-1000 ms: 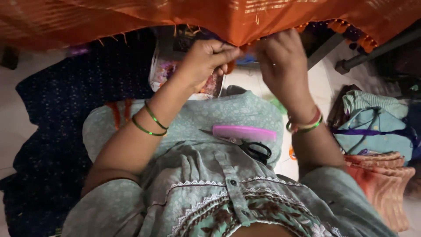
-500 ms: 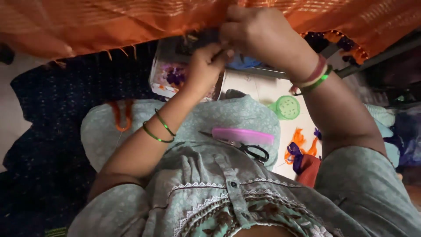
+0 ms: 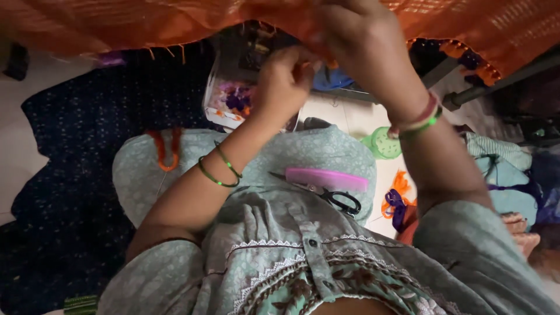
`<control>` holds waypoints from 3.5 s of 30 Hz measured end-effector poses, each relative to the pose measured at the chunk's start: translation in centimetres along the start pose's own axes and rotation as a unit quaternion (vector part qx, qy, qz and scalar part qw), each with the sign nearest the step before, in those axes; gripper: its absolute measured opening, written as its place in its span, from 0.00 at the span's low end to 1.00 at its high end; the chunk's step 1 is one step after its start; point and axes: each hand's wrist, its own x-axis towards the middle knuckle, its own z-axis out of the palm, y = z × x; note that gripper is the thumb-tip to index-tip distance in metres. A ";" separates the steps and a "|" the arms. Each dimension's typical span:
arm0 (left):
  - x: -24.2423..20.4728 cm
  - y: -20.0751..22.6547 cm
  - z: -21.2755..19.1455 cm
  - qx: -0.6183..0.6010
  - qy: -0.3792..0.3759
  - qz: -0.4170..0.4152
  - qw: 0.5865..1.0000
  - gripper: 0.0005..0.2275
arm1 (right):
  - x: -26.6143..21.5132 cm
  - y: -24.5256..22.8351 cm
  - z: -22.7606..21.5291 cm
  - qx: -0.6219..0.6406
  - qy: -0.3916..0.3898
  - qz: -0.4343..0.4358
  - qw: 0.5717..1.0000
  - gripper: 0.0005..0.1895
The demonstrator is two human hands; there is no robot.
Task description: The recorder is attaching and trimming decorative tassels on the edge of an orange fabric while sitting on the floor.
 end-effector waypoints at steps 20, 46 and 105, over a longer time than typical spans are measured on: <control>0.0 -4.5 0.3 -0.417 -0.107 -0.217 0.876 0.05 | -8.5 -0.6 2.2 0.460 0.013 0.330 0.824 0.13; 0.4 -1.8 -1.1 -0.320 -0.117 -0.216 0.915 0.04 | -8.3 -1.0 3.7 0.080 0.027 0.089 0.992 0.10; 0.4 -1.4 -0.3 -0.008 -0.012 0.001 1.000 0.02 | -2.0 -1.4 2.0 -0.007 0.118 0.031 0.992 0.08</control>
